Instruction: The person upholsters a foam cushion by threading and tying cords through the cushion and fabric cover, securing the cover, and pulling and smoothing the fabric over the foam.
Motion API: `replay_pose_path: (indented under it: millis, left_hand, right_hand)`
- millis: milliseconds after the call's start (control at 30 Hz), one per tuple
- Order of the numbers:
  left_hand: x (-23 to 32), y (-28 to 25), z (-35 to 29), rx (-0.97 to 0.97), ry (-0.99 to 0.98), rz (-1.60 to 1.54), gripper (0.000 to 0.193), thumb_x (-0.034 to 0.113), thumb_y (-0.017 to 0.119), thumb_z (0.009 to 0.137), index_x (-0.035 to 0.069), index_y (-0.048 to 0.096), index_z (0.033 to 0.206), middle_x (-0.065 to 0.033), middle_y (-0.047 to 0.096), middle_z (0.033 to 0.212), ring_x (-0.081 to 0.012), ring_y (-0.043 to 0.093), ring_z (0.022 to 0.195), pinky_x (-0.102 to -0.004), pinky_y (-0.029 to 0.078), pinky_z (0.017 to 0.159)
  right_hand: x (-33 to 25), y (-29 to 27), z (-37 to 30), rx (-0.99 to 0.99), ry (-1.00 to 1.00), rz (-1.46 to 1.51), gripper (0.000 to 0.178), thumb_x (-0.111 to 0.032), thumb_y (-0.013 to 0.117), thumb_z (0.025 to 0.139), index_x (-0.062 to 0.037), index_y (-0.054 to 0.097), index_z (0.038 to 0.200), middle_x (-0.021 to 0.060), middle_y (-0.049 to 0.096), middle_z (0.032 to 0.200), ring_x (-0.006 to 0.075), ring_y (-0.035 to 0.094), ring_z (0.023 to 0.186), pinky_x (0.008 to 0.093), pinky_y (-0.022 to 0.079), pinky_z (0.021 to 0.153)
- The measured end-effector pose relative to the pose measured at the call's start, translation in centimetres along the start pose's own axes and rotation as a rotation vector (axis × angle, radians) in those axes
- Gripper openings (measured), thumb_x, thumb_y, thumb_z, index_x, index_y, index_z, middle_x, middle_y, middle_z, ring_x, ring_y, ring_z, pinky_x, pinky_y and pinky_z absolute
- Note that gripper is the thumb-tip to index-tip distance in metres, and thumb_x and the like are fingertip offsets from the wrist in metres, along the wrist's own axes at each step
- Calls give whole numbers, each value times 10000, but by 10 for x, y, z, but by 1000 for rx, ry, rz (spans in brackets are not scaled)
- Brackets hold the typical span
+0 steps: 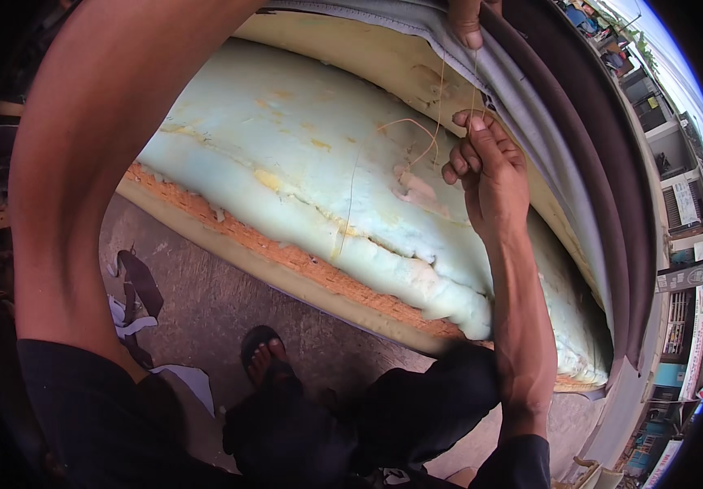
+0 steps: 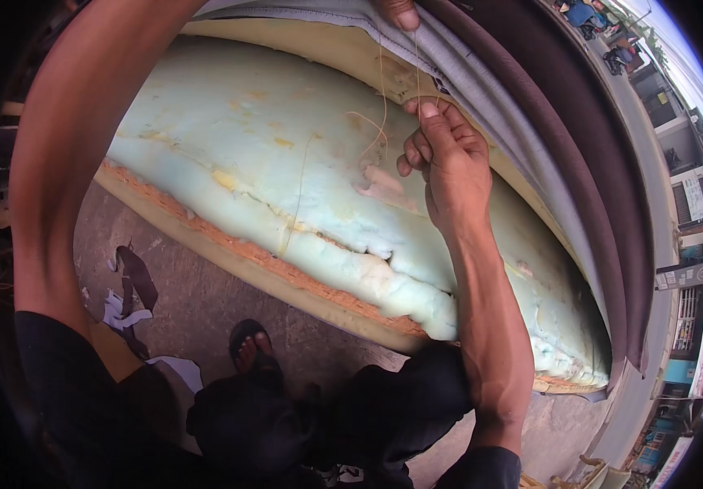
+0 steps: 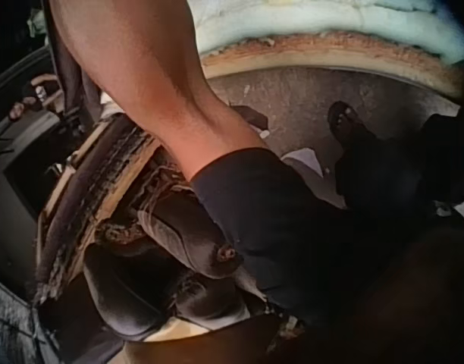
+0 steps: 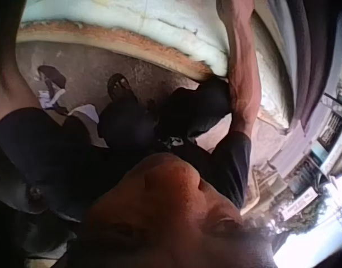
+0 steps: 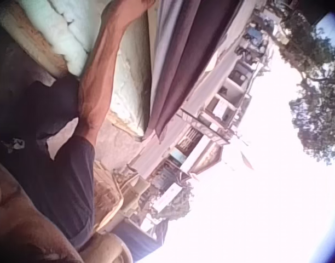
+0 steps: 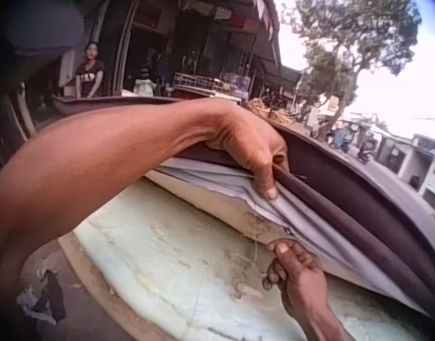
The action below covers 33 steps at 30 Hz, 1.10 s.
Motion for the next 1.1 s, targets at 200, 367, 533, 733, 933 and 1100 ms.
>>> replay_pose_path:
  millis: [200,367,533,733,933,1100]
  left_hand:
    - [32,7,-23,-60,-21,13,516,313,834,886,-64,731,1223,-145,762,1082,-220,719,912,-360,579,791]
    - [36,23,-39,73,64,238,500,304,824,885,-53,735,1222,-149,763,1082,-229,721,917,-367,578,798]
    - [35,29,-45,171,111,330,484,295,814,883,-42,739,1222,-153,765,1081,-238,723,922,-374,576,806]
    - [36,35,-43,225,138,376,466,283,802,882,-29,743,1222,-158,767,1081,-249,725,928,-383,575,815]
    - [37,40,-42,252,143,426,449,272,790,880,-16,748,1221,-164,769,1080,-260,727,934,-392,574,825]
    - [37,39,-36,265,133,445,436,263,780,878,-5,751,1221,-168,771,1079,-270,728,939,-399,572,832]
  right_hand:
    - [-3,-31,3,223,-146,-903,311,-178,541,1052,-23,690,1276,125,589,686,211,597,632,401,506,686]
    - [-24,26,-17,183,-291,-1228,320,-162,491,1063,-64,671,1309,165,657,785,259,663,738,413,532,759]
    - [-39,49,-28,180,-619,-1402,294,-57,533,1014,-33,674,1271,201,767,998,382,747,934,454,577,840]
    - [-15,25,-14,176,-383,-1578,313,-31,558,961,-43,698,1241,212,753,1017,406,727,913,477,569,828]
    - [-42,50,-35,45,-608,-1460,330,-2,540,952,-70,721,1219,200,714,874,379,696,767,460,547,756]
    - [-69,37,-65,255,-295,-1128,335,-21,501,1033,-55,722,1283,21,522,722,88,498,655,272,453,647]
Point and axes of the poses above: each hand's wrist, its own z-axis towards the middle knuckle, its own y-axis out of the palm, x = y × z, the point moved 8 cm from there along z, towards the middle knuckle
